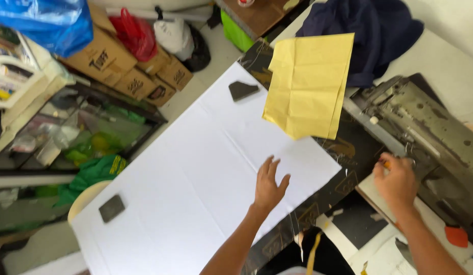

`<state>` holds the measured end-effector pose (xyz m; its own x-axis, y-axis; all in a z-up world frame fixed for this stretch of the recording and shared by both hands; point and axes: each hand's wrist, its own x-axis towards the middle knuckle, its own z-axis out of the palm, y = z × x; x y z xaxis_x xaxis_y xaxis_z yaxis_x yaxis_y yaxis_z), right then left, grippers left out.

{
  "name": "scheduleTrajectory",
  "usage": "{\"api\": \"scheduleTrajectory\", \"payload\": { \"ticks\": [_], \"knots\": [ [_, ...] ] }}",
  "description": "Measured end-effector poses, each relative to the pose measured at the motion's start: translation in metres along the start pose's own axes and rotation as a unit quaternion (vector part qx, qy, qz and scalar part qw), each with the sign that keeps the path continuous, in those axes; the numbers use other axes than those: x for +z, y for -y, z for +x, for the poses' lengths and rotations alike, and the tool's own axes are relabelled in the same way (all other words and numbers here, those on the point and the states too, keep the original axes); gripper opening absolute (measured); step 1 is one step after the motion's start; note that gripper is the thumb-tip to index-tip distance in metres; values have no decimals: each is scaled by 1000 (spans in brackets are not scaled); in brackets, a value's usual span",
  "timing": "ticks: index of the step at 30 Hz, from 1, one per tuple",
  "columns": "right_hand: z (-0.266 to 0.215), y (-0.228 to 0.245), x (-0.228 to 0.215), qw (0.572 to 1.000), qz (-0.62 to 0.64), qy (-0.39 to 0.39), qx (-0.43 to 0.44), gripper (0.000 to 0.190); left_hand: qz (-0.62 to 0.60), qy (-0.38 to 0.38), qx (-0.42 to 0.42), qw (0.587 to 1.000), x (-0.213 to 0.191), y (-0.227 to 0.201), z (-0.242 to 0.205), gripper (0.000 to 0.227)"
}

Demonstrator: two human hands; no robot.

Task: The person cuts a large piece of white fabric using shears, then measures and marks it with a tape measure and pencil. They use a metal ruler to draw straight lines on the fabric and briefly handle a yellow cloth and a dark blue shirt.

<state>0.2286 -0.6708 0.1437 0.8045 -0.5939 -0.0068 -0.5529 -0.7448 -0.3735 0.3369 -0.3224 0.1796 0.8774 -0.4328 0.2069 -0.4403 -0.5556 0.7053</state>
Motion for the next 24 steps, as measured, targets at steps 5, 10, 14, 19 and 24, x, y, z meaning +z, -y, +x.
{"api": "scheduleTrajectory", "payload": {
  "ticks": [5, 10, 14, 19, 24],
  "knots": [
    [-25, 105, -81, 985, 101, 114, -83, 30, 57, 5, -93, 994, 43, 49, 126, 76],
    [96, 188, -197, 944, 150, 77, -282, 19, 103, -6, -86, 991, 56, 22, 204, 69],
    [242, 215, -214, 964, 0, 231, -129, 46, 164, 111, -104, 975, 95, -44, 246, 117],
    [358, 155, -87, 928, -138, 196, -286, 106, 184, 136, -207, 951, 160, -36, 290, 133],
    [382, 162, -23, 907, -168, 276, -270, 153, 236, -153, -48, 959, 192, 75, 283, 13]
  ]
}}
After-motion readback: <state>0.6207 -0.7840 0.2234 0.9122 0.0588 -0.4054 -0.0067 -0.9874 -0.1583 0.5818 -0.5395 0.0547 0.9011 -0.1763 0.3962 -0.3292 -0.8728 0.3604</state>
